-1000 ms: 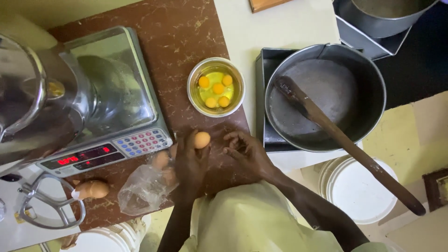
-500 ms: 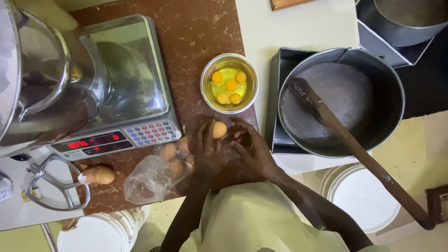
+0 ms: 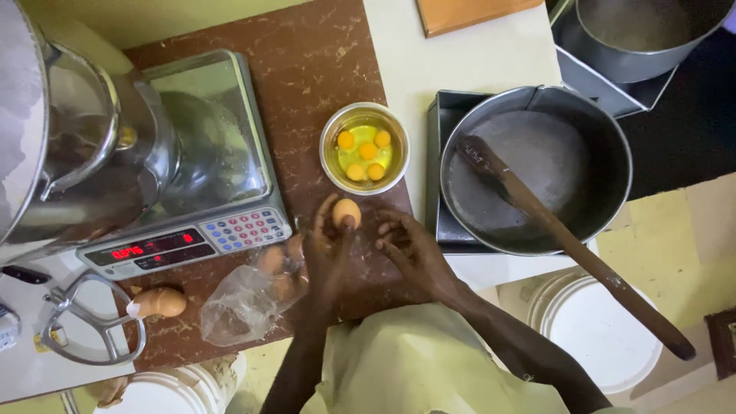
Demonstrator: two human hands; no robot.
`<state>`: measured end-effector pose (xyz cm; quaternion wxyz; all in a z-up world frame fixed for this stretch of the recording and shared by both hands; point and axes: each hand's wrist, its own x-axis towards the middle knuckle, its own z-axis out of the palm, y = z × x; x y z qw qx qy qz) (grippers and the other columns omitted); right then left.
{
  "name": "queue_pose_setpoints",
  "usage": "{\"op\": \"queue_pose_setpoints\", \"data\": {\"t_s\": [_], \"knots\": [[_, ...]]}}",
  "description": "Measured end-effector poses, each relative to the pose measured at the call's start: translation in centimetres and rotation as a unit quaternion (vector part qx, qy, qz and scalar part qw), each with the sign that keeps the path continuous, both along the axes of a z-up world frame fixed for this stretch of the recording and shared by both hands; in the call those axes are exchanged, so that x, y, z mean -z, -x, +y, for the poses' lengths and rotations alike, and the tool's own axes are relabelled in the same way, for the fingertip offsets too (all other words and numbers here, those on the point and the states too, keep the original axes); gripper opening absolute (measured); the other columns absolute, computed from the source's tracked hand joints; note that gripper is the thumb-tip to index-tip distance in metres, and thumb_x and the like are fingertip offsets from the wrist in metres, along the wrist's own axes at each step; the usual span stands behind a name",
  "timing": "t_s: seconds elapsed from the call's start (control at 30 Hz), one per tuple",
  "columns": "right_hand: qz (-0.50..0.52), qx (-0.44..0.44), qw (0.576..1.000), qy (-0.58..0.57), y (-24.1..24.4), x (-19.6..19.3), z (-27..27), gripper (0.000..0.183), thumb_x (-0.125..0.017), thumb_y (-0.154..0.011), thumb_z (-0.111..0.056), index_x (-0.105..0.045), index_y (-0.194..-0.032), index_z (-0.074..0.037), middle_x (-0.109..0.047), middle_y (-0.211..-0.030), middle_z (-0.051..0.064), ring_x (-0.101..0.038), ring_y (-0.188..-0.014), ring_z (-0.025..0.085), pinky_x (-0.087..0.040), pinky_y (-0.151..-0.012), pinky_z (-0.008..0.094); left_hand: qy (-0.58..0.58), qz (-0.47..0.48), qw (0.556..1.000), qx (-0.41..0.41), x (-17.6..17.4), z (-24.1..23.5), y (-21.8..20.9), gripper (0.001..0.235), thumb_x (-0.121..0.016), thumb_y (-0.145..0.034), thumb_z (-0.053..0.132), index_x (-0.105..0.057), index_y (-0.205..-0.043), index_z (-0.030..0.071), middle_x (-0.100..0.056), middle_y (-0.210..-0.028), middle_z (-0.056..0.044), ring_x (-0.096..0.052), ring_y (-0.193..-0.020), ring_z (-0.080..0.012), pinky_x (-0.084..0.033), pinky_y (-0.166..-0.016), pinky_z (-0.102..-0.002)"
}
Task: The person cracks multiple eggs one at a time into a small metal bowl. They retrieve eggs from a plastic bag, crack each egg over the bowl, and discard the shells onto the countertop. The bowl gradually fills with egg yolks and whites.
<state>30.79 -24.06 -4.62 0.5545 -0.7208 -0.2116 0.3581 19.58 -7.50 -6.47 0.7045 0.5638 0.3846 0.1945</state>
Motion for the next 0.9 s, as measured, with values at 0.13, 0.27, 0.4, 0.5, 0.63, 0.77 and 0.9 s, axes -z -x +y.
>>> {"op": "queue_pose_setpoints", "data": {"t_s": [0.13,0.27,0.4,0.5,0.63,0.77,0.9], "knots": [[-0.061,-0.014,0.998,-0.032,-2.1,-2.3,1.1,0.052,-0.074,-0.113,-0.016,-0.062,-0.163,-0.006,-0.076,-0.126,0.023,-0.081,-0.115,0.044,-0.068,-0.1,0.057,0.144,-0.037,0.988,0.035,0.3,1.5,-0.3,0.056,-0.074,-0.111,0.038,-0.058,-0.152,0.004,-0.074,-0.129,-0.021,-0.081,-0.099,-0.0277,-0.073,-0.07,-0.034],[-0.119,-0.042,0.987,-0.097,-4.0,-4.7,2.7,0.049,-0.073,-0.113,-0.013,-0.067,-0.161,-0.011,-0.078,-0.131,0.018,-0.082,-0.119,0.04,-0.067,-0.104,0.053,0.154,-0.076,0.983,0.066,-1.2,1.9,-1.6,0.038,-0.071,-0.113,0.031,-0.061,-0.139,0.005,-0.077,-0.123,-0.019,-0.084,-0.086,-0.0275,-0.072,-0.063,-0.034],[-0.088,-0.028,0.986,-0.136,-5.3,-4.4,3.4,0.04,-0.071,-0.114,-0.008,-0.075,-0.153,-0.009,-0.078,-0.121,0.02,-0.086,-0.103,0.035,-0.07,-0.095,0.051,0.099,-0.075,0.988,0.092,-2.8,2.0,-2.6,0.058,-0.081,-0.107,0.033,-0.055,-0.149,0.002,-0.076,-0.127,-0.019,-0.083,-0.096,-0.0223,-0.072,-0.076,-0.029],[-0.097,-0.027,0.989,-0.105,-5.9,-3.7,3.5,0.04,-0.079,-0.109,-0.009,-0.079,-0.148,-0.011,-0.08,-0.118,0.021,-0.086,-0.106,0.041,-0.071,-0.09,0.05,-0.009,-0.04,0.99,0.135,-2.3,2.2,-1.9,0.08,-0.091,-0.099,0.036,-0.055,-0.159,-0.001,-0.074,-0.139,-0.026,-0.08,-0.12,-0.0349,-0.07,-0.099,-0.044],[-0.105,0.007,0.991,-0.079,-6.8,-3.3,2.6,0.044,-0.084,-0.107,-0.012,-0.076,-0.15,-0.007,-0.082,-0.122,0.022,-0.085,-0.109,0.039,-0.07,-0.093,0.051,-0.143,-0.069,0.986,0.05,1.2,-1.3,-0.6,0.071,-0.084,-0.096,-0.005,-0.058,-0.162,0.0,-0.056,-0.152,-0.016,-0.058,-0.146,-0.0301,-0.053,-0.125,-0.043],[-0.095,0.024,0.993,-0.06,-7.6,-3.2,2.1,0.044,-0.085,-0.106,-0.013,-0.076,-0.149,-0.007,-0.084,-0.121,0.019,-0.082,-0.108,0.033,-0.069,-0.094,0.048,-0.526,0.051,0.833,0.165,10.6,-1.4,1.2,0.053,-0.068,-0.111,0.025,-0.063,-0.162,0.011,-0.063,-0.15,-0.016,-0.062,-0.144,-0.0401,-0.049,-0.127,-0.056],[-0.099,0.001,0.994,-0.053,-8.0,-4.3,2.4,0.034,-0.079,-0.11,-0.016,-0.081,-0.144,-0.008,-0.085,-0.116,0.023,-0.082,-0.108,0.044,-0.069,-0.094,0.055,-0.379,0.092,0.907,0.158,6.1,-1.3,0.5,0.061,-0.084,-0.099,0.016,-0.069,-0.159,0.015,-0.067,-0.144,-0.016,-0.069,-0.135,-0.043,-0.058,-0.117,-0.053]]}}
